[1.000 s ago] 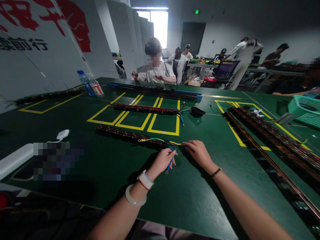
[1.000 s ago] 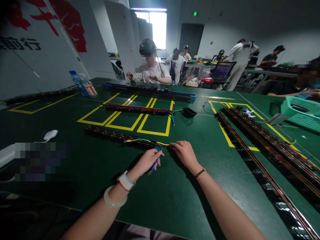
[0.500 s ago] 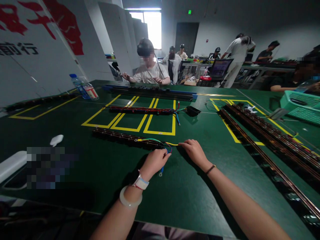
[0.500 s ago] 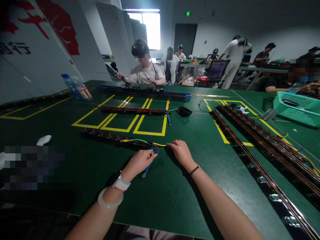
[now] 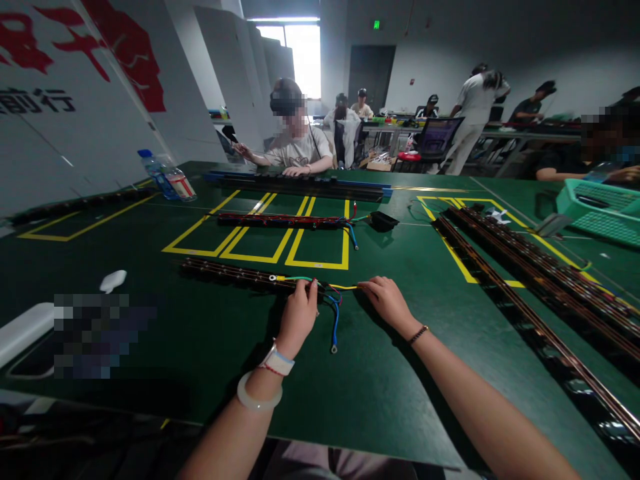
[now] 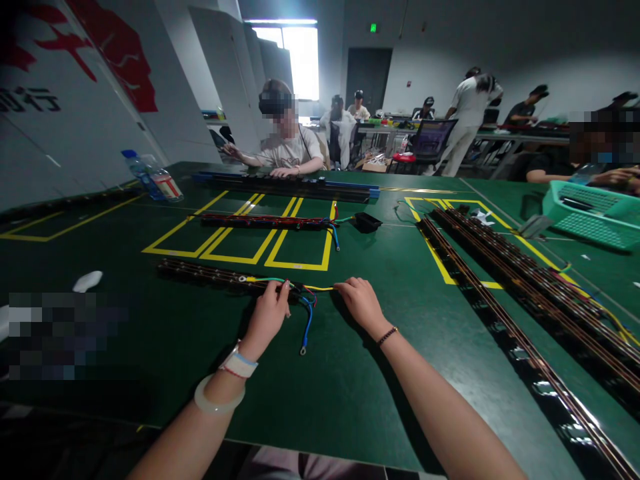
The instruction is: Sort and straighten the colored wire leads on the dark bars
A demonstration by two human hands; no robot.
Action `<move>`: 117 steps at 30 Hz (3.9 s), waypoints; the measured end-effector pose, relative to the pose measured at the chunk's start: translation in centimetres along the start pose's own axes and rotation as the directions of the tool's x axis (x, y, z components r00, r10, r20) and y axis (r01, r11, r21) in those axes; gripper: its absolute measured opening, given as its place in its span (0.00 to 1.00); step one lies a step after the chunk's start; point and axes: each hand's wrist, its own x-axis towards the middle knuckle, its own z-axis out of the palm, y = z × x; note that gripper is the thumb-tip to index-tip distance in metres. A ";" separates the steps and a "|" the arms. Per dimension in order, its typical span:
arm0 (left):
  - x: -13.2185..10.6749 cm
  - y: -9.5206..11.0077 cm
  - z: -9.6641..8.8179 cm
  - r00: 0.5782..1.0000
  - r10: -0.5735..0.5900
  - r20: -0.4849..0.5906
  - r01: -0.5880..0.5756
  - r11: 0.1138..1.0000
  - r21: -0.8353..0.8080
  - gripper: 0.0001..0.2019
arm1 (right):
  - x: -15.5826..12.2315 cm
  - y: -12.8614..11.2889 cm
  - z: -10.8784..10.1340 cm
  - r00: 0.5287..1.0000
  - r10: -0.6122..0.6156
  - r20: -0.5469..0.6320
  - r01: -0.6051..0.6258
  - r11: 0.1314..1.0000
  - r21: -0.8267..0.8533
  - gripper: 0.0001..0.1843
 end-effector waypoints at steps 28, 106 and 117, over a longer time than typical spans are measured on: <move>-0.6 0.3 1.5 0.832 -0.074 0.550 0.326 0.867 -0.376 0.13 | 0.9 -3.5 -3.2 0.874 0.153 0.462 -0.333 0.880 0.338 0.15; -1.3 -0.2 3.9 0.786 0.005 0.618 0.594 0.269 -0.758 0.04 | 5.0 -7.3 -4.3 0.981 -0.041 -0.192 0.124 0.889 0.441 0.09; -1.8 1.1 2.8 0.801 0.003 0.599 0.556 0.367 -0.746 0.15 | 10.2 -12.9 0.5 0.886 -0.444 0.132 0.458 0.882 -0.108 0.08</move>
